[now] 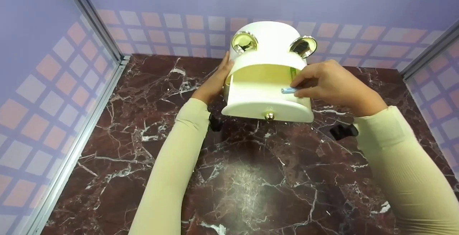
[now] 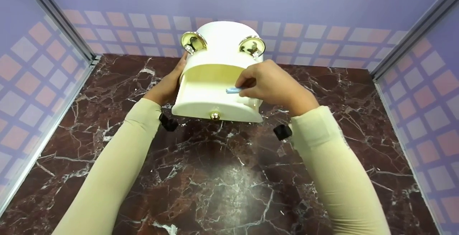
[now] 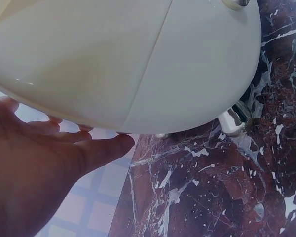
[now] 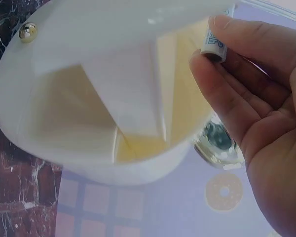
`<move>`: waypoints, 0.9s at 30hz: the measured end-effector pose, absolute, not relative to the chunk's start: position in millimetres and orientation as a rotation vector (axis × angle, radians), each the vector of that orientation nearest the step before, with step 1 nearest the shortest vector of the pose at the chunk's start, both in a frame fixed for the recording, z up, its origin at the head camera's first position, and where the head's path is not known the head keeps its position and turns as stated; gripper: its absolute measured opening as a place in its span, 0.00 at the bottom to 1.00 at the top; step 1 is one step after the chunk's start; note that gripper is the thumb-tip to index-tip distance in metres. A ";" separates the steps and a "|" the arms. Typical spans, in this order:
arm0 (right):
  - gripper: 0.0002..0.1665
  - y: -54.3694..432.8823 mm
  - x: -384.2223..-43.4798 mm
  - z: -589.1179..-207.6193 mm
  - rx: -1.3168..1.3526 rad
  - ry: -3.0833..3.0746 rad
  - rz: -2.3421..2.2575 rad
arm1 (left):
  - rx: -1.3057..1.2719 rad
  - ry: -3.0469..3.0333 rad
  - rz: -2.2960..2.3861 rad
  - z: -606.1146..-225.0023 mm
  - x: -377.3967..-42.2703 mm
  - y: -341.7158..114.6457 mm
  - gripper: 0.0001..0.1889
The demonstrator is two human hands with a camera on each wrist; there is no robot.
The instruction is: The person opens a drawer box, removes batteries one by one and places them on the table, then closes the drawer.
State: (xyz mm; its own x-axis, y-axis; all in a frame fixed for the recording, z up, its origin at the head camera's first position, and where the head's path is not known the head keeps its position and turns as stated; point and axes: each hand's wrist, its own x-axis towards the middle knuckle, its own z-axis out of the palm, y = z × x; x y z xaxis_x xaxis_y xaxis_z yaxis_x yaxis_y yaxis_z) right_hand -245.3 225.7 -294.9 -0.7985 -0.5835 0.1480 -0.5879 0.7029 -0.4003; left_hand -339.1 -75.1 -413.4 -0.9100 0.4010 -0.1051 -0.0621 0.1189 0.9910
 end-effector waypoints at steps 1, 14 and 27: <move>0.10 227.9 -244.3 -294.1 0.971 -2.893 0.676 | 0.329 2.054 1.852 -413.2 -338.9 -75.1 0.35; 0.09 266.2 -232.0 -291.2 0.874 -2.885 0.660 | 0.365 2.069 1.813 -410.5 -341.0 -72.3 0.34; 0.10 302.8 -218.0 -308.1 0.610 -2.916 0.914 | 0.412 2.137 1.734 -387.7 -323.2 -76.9 0.35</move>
State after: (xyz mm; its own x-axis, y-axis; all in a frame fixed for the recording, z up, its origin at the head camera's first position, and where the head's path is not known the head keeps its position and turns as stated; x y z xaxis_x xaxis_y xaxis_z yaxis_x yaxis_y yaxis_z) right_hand -218.0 302.8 -308.1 -0.9231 -0.3585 0.1389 -0.3737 0.7515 -0.5437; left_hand -323.2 -76.9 -387.7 -0.8941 0.4385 -0.0909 0.0014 0.2056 0.9786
